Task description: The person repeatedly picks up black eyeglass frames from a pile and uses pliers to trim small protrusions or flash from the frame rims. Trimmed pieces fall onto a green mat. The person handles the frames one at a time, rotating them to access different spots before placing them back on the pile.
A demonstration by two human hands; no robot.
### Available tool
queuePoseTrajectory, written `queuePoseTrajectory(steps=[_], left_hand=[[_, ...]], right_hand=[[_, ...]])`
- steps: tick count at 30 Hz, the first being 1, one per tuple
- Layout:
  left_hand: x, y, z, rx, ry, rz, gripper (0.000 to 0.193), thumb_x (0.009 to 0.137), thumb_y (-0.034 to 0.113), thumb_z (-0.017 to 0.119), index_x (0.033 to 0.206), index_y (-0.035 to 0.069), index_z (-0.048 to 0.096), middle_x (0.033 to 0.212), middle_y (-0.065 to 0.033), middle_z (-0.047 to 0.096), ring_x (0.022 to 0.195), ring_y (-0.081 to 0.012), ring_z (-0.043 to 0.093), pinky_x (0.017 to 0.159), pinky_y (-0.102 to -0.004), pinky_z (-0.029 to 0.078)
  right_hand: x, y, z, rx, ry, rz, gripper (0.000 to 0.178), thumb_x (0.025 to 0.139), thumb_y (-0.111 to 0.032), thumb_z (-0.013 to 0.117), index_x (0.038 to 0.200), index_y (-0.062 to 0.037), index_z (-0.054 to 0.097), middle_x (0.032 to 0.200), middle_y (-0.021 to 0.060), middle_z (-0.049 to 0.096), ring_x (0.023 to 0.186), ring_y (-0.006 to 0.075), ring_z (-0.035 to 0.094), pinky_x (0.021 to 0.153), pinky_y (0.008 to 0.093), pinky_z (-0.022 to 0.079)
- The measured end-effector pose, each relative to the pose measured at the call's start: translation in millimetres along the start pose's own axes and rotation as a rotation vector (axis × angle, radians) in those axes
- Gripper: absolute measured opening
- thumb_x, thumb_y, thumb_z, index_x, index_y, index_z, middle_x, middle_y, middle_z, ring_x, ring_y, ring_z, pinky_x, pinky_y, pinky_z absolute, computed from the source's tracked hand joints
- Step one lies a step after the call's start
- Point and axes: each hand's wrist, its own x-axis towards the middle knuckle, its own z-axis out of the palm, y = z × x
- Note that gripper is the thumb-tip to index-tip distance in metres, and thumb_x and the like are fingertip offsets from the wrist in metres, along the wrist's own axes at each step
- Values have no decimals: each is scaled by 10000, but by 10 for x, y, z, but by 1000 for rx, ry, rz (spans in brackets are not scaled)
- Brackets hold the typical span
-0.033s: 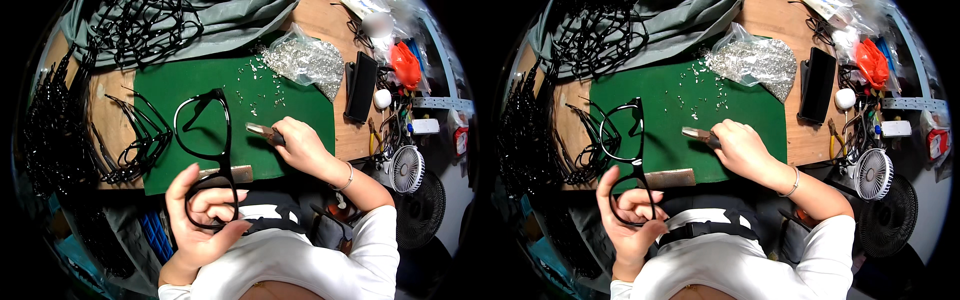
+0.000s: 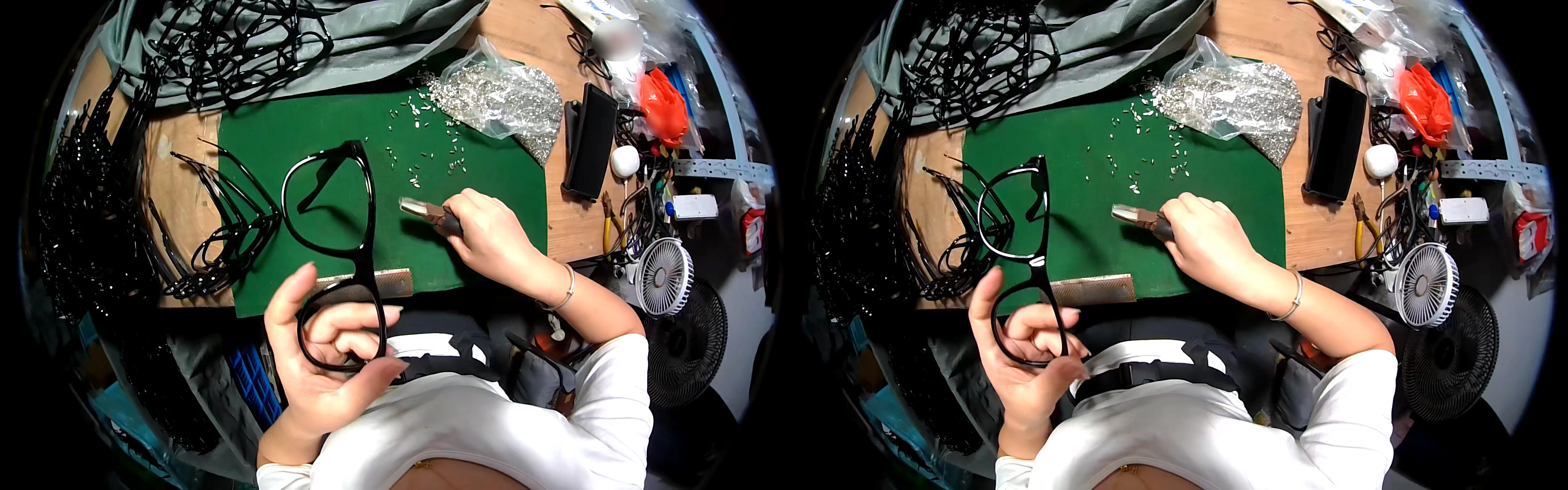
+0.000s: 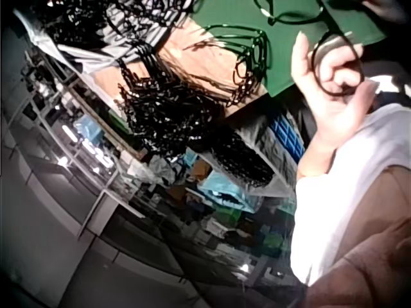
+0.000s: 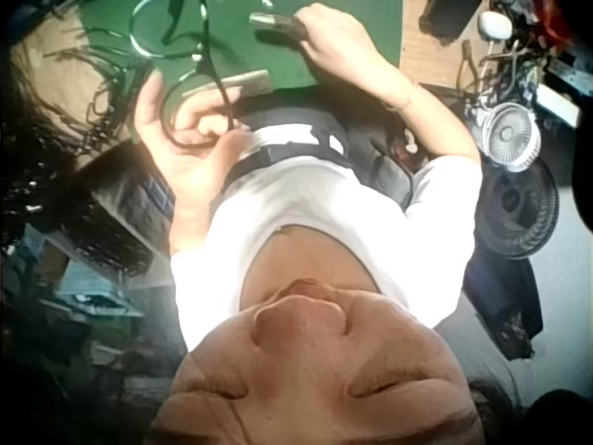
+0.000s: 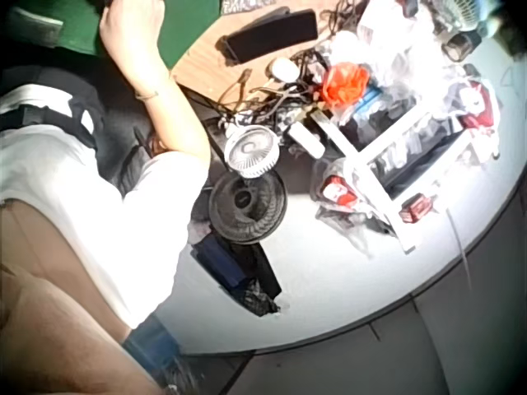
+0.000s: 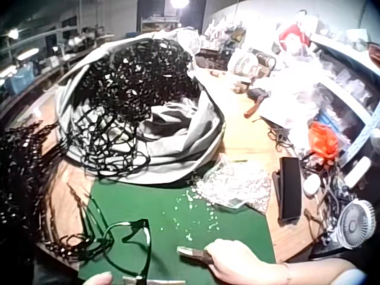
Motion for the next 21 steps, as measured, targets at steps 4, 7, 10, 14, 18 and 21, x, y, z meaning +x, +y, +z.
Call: queuePoseTrajectory(steps=[4, 7, 10, 14, 18, 21], left_hand=[[71, -60, 18, -63, -238, 108, 990, 654, -159, 614, 1338, 121, -45, 1163, -230, 416, 720, -92, 508, 689, -232, 440], [196, -141, 79, 106, -252, 97, 920, 701, -151, 560, 1338, 117, -47, 1184, -212, 406, 731, -85, 489, 709, -218, 422], [262, -273, 230, 286, -70, 214, 862, 695, -110, 604, 1329, 42, 40, 1188, -206, 437, 812, -138, 543, 749, -245, 465], [316, -307, 398, 388, 20, 306, 835, 671, -108, 625, 1306, -22, 91, 1146, -227, 472, 897, -211, 570, 763, -278, 497], [291, -350, 423, 425, 11, 298, 865, 691, -109, 587, 1326, 53, 23, 1211, -190, 429, 935, -171, 527, 791, -253, 478], [277, -389, 362, 493, -12, 357, 862, 693, -110, 591, 1324, 50, 25, 1217, -195, 425, 938, -183, 528, 805, -265, 479]], right_hand=[[11, -57, -101, 97, -105, 69, 157, 694, -59, 592, 808, -3, 501, 747, 148, 508, 708, 336, 521, 614, 392, 423], [-57, -322, -386, 354, -63, 113, 158, 704, -50, 590, 819, 12, 501, 745, 155, 514, 698, 326, 526, 598, 367, 414], [-167, -547, -564, 742, -91, 168, 114, 737, -41, 611, 792, 4, 522, 722, 103, 528, 637, 195, 542, 572, 282, 420], [-264, -596, -490, 806, 85, 106, 108, 766, -43, 616, 788, 12, 525, 721, 70, 520, 625, 135, 504, 562, 250, 412], [-296, -580, -423, 999, 82, 248, 137, 782, -91, 626, 808, -7, 521, 737, 30, 513, 656, 90, 482, 580, 229, 400], [-197, -611, -531, 1330, -154, 493, 175, 811, -170, 614, 858, -36, 511, 756, -17, 504, 670, 42, 447, 600, 196, 374]])
